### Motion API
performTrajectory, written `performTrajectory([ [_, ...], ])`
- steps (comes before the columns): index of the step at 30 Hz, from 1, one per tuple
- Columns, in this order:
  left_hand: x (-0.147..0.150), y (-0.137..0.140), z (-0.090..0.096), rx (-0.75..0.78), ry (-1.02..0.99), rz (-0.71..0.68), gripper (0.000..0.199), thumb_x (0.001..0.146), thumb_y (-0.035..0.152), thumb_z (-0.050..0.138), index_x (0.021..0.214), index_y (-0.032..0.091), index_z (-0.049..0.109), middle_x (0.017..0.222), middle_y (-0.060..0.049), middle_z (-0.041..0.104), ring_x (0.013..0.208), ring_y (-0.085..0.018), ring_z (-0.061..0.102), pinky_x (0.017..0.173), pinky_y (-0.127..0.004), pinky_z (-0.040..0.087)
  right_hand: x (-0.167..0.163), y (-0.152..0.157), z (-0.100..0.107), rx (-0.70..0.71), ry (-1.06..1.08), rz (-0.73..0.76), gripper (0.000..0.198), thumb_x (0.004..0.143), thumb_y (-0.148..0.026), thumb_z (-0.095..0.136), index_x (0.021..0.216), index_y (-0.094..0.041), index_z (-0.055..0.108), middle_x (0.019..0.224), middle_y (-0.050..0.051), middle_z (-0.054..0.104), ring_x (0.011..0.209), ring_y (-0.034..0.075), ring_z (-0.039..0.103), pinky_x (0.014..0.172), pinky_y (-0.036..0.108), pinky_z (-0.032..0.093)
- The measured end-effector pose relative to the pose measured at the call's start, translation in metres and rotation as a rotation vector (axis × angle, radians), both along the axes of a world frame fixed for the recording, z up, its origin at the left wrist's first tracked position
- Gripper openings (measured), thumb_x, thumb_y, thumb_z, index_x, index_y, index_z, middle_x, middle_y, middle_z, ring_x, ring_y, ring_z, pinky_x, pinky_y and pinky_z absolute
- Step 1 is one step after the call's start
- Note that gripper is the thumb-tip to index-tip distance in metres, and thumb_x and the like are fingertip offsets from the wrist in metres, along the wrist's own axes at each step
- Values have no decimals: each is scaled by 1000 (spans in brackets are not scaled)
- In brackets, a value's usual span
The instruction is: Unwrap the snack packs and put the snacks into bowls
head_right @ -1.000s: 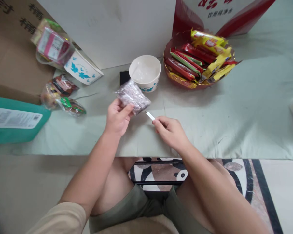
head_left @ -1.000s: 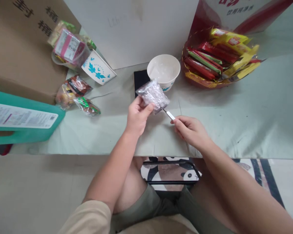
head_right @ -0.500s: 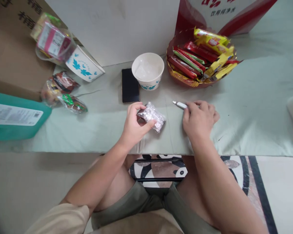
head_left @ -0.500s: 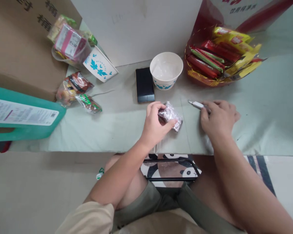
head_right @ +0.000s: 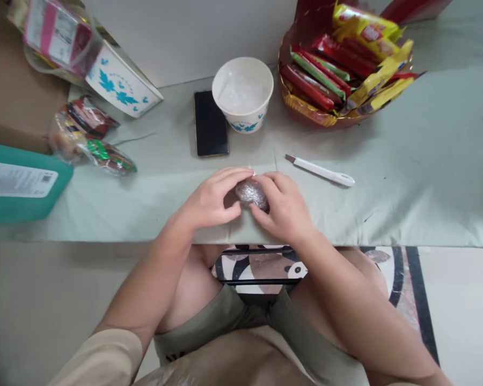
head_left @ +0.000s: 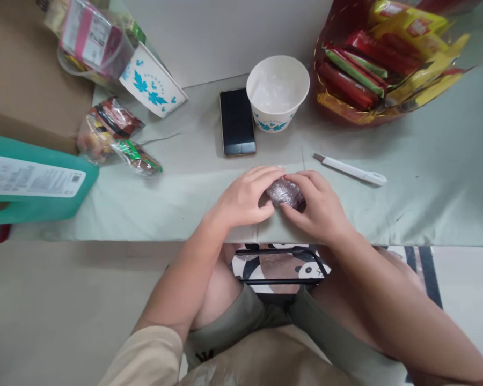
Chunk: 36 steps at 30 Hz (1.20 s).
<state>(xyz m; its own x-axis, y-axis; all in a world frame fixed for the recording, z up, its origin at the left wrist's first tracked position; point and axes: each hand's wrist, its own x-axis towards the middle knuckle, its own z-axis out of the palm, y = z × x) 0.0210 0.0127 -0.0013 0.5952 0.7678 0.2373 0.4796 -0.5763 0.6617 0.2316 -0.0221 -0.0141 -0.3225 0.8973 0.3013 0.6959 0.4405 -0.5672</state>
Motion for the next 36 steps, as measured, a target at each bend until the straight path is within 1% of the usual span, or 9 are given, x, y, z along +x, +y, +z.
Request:
performTrajectory([
  [3,1,1,-2,5,43,29,53,81,11,67,133,18,59,130,-13,71,122,-28,66,106,-47,53,2,3,-3,-19,29,-8,48,85,-22,59,132,-21,59,106,11,64,95,26,64,83,42,56],
  [7,2,3,-1,-7,39,86,40,86,21,72,124,18,62,119,-11,74,112,-26,69,99,-42,54,-1,4,-8,19,10,-4,56,82,-33,68,136,-22,59,129,17,60,119,35,60,100,54,51],
  [11,4,4,-2,-11,8,154,21,90,32,70,107,20,65,105,-6,75,100,-22,68,92,-38,53,-5,5,-9,44,88,-15,27,89,-30,65,115,-24,69,121,13,68,120,33,63,105,55,47],
  [15,11,5,-2,-7,24,117,30,86,46,74,97,19,66,99,-7,72,94,-23,65,89,-39,52,-4,7,-1,-5,286,-60,10,93,-26,59,93,-24,69,100,8,74,108,26,69,97,46,54],
  [20,21,5,0,-28,92,127,23,82,30,72,101,20,66,104,-8,69,98,-24,62,90,-39,52,-3,10,11,-133,419,-160,13,92,-29,57,83,-23,64,85,5,71,84,20,68,78,35,54],
  [23,21,7,1,-27,94,135,24,78,22,68,102,20,65,106,-8,68,101,-25,62,93,-41,51,2,14,13,-106,431,-243,13,92,-29,56,82,-23,62,80,3,69,76,18,63,73,33,51],
  [29,24,7,0,59,28,176,51,75,30,74,123,21,62,125,-11,65,114,-28,60,101,-44,49,11,17,12,-160,537,-354,12,93,-30,53,84,-23,57,70,-1,61,64,15,55,63,29,45],
  [33,31,6,-1,88,22,202,15,86,30,68,97,20,71,108,-8,72,101,-24,64,96,-41,49,13,17,14,-182,581,-329,11,93,-31,55,86,-22,57,72,-1,60,64,14,56,62,29,45],
  [36,29,8,0,33,-66,267,14,90,21,59,79,20,67,86,-4,70,81,-17,64,78,-33,51,22,18,14,-114,570,-408,9,92,-31,57,90,-23,58,75,-1,61,66,14,58,64,30,47],
])
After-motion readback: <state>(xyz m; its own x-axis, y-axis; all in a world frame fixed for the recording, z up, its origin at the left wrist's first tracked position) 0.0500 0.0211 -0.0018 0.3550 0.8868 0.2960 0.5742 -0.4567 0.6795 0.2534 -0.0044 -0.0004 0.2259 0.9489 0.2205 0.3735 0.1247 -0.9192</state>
